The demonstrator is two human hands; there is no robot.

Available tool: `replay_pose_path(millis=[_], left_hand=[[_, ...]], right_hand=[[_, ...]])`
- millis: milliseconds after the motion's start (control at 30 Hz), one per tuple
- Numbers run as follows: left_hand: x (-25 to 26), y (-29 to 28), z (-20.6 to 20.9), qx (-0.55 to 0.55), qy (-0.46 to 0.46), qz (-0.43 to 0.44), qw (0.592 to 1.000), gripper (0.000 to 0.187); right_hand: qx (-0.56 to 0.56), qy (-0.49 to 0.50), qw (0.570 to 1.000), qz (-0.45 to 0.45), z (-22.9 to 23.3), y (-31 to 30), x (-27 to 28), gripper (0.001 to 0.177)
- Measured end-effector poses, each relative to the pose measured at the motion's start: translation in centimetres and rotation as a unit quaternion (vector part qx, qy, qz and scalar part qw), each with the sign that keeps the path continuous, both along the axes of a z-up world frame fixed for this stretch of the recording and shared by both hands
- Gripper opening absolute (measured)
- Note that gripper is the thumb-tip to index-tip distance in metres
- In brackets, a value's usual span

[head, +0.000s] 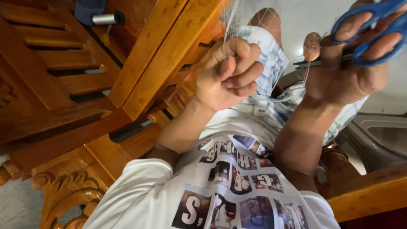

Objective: Repairing a fishing net by tying knots in the nylon line and trimming the ends with scissors.

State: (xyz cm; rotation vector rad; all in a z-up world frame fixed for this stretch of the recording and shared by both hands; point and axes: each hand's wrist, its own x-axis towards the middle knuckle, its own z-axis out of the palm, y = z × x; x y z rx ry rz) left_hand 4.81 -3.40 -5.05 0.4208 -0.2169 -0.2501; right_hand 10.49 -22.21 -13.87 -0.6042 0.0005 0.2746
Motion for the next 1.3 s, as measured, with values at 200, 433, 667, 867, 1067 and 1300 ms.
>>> replay_pose_path(millis=[200,433,667,867,1067,1300], left_hand=[[0.7,0.4,-1.1,0.112,-0.075,0.047,0.99,0.019],[0.9,0.5,-0.1,0.167,-0.074,0.051,0.982,0.016],[1.0,0.6,-0.8,0.174,-0.071,0.061,0.98,0.013],[0.7,0.8,-1.7,0.192,-0.057,0.086,0.976,0.024],[0.5,0.3,-1.8,0.176,-0.038,0.084,0.98,0.025],[0.4,-0.4,-0.7,0.163,-0.036,0.055,0.984,0.03]], right_hand=[[-0.017,-0.012,1.0,-0.023,2.3,0.1,0.3,0.059],[-0.03,-0.087,0.991,-0.097,3.5,1.8,1.4,0.049],[-0.143,-0.142,0.975,-0.097,4.9,1.1,1.9,0.042],[-0.428,-0.306,0.812,-0.254,5.3,0.9,-0.4,0.036],[-0.554,-0.459,0.606,-0.339,4.4,0.6,-3.3,0.041],[-0.627,-0.425,0.577,-0.307,6.0,2.3,-3.1,0.044]])
